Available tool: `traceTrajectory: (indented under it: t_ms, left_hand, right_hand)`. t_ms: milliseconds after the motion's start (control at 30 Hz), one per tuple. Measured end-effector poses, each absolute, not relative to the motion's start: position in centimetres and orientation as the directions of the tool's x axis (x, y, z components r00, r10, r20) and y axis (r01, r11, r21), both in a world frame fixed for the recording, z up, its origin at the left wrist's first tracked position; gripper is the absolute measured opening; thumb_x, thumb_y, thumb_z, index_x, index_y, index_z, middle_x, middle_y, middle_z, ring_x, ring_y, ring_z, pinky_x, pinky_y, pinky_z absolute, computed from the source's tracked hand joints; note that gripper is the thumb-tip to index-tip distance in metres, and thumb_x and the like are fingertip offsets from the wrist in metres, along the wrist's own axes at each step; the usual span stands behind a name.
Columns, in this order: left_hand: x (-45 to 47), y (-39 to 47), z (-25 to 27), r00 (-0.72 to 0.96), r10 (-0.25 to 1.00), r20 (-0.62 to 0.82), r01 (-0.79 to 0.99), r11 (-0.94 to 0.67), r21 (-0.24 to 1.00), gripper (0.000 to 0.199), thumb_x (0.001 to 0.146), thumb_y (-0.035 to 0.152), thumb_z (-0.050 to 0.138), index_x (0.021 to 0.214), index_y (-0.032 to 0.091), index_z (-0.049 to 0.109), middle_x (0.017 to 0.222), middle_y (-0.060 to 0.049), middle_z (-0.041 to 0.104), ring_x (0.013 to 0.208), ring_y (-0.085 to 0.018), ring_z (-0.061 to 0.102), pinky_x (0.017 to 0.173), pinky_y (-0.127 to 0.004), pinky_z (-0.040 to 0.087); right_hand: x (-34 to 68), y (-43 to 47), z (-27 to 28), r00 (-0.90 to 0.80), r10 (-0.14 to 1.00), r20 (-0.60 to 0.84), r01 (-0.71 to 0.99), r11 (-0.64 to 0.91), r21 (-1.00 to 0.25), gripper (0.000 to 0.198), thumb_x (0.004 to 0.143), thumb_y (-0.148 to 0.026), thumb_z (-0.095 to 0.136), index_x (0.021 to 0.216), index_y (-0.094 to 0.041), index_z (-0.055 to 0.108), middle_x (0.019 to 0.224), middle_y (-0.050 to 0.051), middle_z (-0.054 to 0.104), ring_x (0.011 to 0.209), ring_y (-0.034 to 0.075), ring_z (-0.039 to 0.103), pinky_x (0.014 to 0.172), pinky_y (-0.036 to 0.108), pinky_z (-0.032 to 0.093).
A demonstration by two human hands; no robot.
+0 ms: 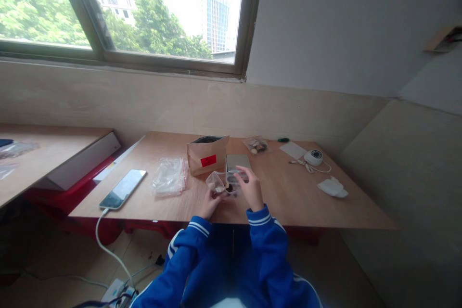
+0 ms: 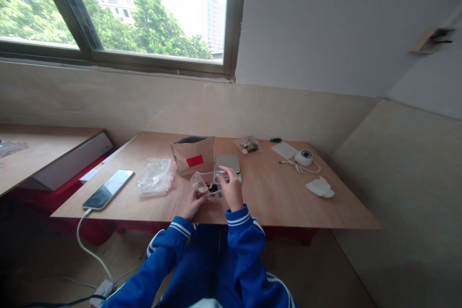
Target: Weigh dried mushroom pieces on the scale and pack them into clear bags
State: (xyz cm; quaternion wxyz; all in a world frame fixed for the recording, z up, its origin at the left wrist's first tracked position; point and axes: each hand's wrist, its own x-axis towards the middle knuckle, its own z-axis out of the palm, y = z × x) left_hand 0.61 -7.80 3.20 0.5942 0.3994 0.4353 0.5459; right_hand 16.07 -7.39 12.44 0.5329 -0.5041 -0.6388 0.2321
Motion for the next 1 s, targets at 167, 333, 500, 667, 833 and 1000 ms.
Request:
traceTrajectory:
  t_ms: [167,333,500,667,833,1000]
  left_hand:
    - [0.1,-5.4,2.0,-0.065,0.998,0.013,-0.216,-0.027,0.976,0.049,0.059,0.043,0.076,0.095,0.014,0.059,0.086,-0.007,0.067,0.081,-0.024,0.065,0.071,-0.038,0.054]
    - [-0.5,-4.6,1.1,-0.108,0.992,0.062,-0.167,-0.080,0.983,0.039,0.067,0.050,0.067,0.084,0.016,0.060,0.082,-0.007,0.067,0.075,-0.022,0.065,0.072,-0.038,0.053]
    - [-0.8,-4.9,1.1,-0.142,0.986,0.086,-0.101,-0.101,0.990,0.037,0.070,0.048,0.064,0.087,0.016,0.062,0.083,-0.007,0.068,0.079,-0.023,0.065,0.075,-0.040,0.052]
    - [-0.7,-4.9,1.0,-0.170,0.980,0.107,-0.138,-0.131,0.982,0.040,0.068,0.047,0.066,0.093,0.016,0.061,0.090,-0.009,0.068,0.085,-0.025,0.065,0.076,-0.040,0.052]
    - [-0.6,-4.7,0.4,-0.134,0.988,0.074,-0.201,-0.101,0.975,0.045,0.067,0.053,0.067,0.091,0.016,0.057,0.082,-0.007,0.066,0.073,-0.022,0.065,0.069,-0.037,0.052]
    - [-0.6,-4.8,0.9,-0.157,0.986,0.062,-0.195,-0.093,0.976,0.051,0.065,0.060,0.067,0.090,0.017,0.058,0.078,-0.005,0.066,0.068,-0.020,0.064,0.066,-0.035,0.052]
  right_hand:
    - [15.0,-6.6,13.0,-0.171,0.855,0.490,0.470,0.508,-0.722,0.018,0.085,-0.019,0.050,0.089,-0.020,0.068,0.090,0.006,0.066,0.087,0.018,0.062,0.082,0.032,0.050]
    - [14.1,-3.7,12.1,-0.392,0.848,0.356,0.481,0.519,-0.707,0.025,0.075,-0.010,0.059,0.097,-0.018,0.068,0.097,0.006,0.069,0.093,0.020,0.064,0.086,0.035,0.049]
    - [13.0,-1.7,11.4,-0.623,0.692,0.364,0.330,0.655,-0.680,0.040,0.067,-0.013,0.069,0.106,-0.020,0.066,0.103,0.005,0.070,0.093,0.021,0.066,0.082,0.032,0.052]
    - [11.4,-1.1,11.1,-0.636,0.706,0.311,0.367,0.632,-0.683,0.047,0.064,-0.008,0.069,0.109,-0.017,0.065,0.099,0.006,0.072,0.086,0.020,0.068,0.077,0.028,0.052]
    - [10.8,-1.1,11.1,-0.544,0.783,0.302,0.403,0.559,-0.725,0.028,0.071,-0.012,0.065,0.098,-0.018,0.070,0.085,0.003,0.072,0.078,0.019,0.066,0.075,0.028,0.050]
    - [12.1,-1.5,12.4,-0.480,0.820,0.312,0.434,0.531,-0.727,0.020,0.070,-0.015,0.064,0.088,-0.018,0.071,0.075,-0.001,0.070,0.069,0.015,0.062,0.065,0.023,0.047]
